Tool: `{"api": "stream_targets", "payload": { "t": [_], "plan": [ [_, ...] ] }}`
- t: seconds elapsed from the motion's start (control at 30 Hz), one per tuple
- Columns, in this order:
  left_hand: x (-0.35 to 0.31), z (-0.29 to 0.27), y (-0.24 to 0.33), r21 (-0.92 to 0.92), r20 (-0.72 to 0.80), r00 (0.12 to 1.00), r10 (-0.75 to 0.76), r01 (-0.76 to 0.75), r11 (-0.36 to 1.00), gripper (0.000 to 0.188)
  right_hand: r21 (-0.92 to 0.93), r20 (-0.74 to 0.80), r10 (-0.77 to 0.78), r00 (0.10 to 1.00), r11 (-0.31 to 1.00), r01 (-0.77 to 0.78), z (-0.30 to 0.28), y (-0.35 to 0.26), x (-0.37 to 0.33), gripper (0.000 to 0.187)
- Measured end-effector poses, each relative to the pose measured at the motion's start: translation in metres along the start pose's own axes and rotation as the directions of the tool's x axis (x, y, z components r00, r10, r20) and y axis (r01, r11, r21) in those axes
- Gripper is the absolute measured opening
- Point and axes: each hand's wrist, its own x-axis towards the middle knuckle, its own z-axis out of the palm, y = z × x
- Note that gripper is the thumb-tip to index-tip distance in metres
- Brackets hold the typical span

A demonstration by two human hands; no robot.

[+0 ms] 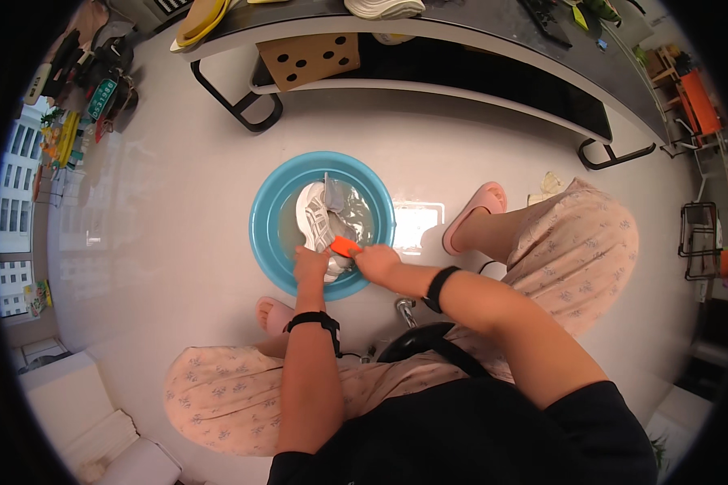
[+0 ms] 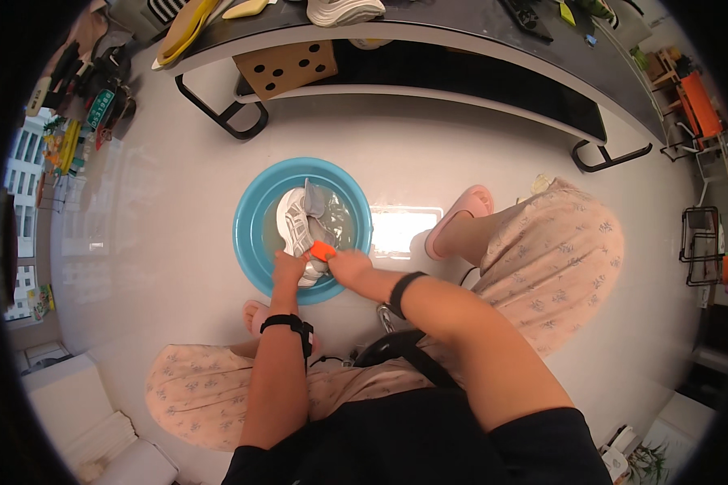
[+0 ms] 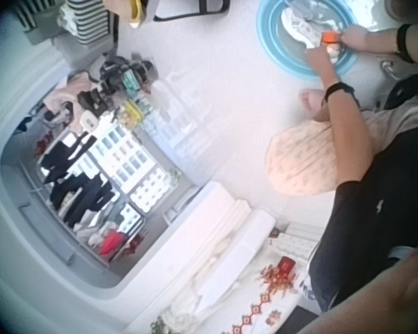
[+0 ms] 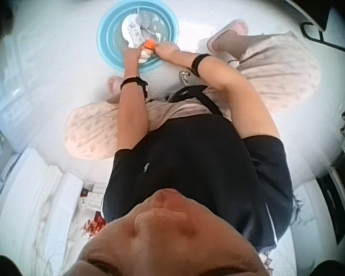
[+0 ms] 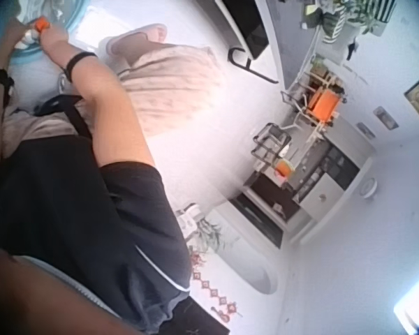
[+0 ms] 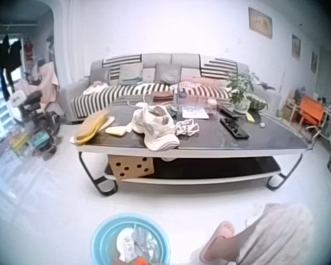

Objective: Washing a pair of white sneakers using a brush and a bucket of water.

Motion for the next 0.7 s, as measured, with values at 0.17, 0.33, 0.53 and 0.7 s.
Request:
{"api": "stream_targets", "payload": {
  "t": [0.17, 0.33, 0.53, 0.7],
  "plan": [
    [0.005, 0.001, -0.002, 0.002, 0.007, 0.998, 0.062, -0.062, 0.998, 0.065, -0.093, -0.055, 0.016, 0.998, 0.995, -0.021, -0.023, 0.019, 0.031, 0.028],
    [0.002, 0.005, -0.001, 0.01, -0.047, 0.998, 0.036, -0.036, 0.999, 0.062, 0.169, 0.025, 0.179, 0.984, 0.969, -0.18, -0.001, -0.016, -0.003, 0.031],
    [0.003, 0.009, 0.003, -0.014, -0.058, 0.984, 0.166, -0.167, 0.986, 0.059, -0.007, 0.003, 0.083, 0.997, 0.997, -0.083, -0.021, 0.027, 0.008, 0.029],
    [0.014, 0.01, -0.017, -0.011, -0.034, 0.982, 0.188, -0.188, 0.982, 0.059, 0.104, -0.047, 0.213, 0.976, 0.973, -0.207, -0.008, 0.014, 0.015, 0.031]
  ]
}}
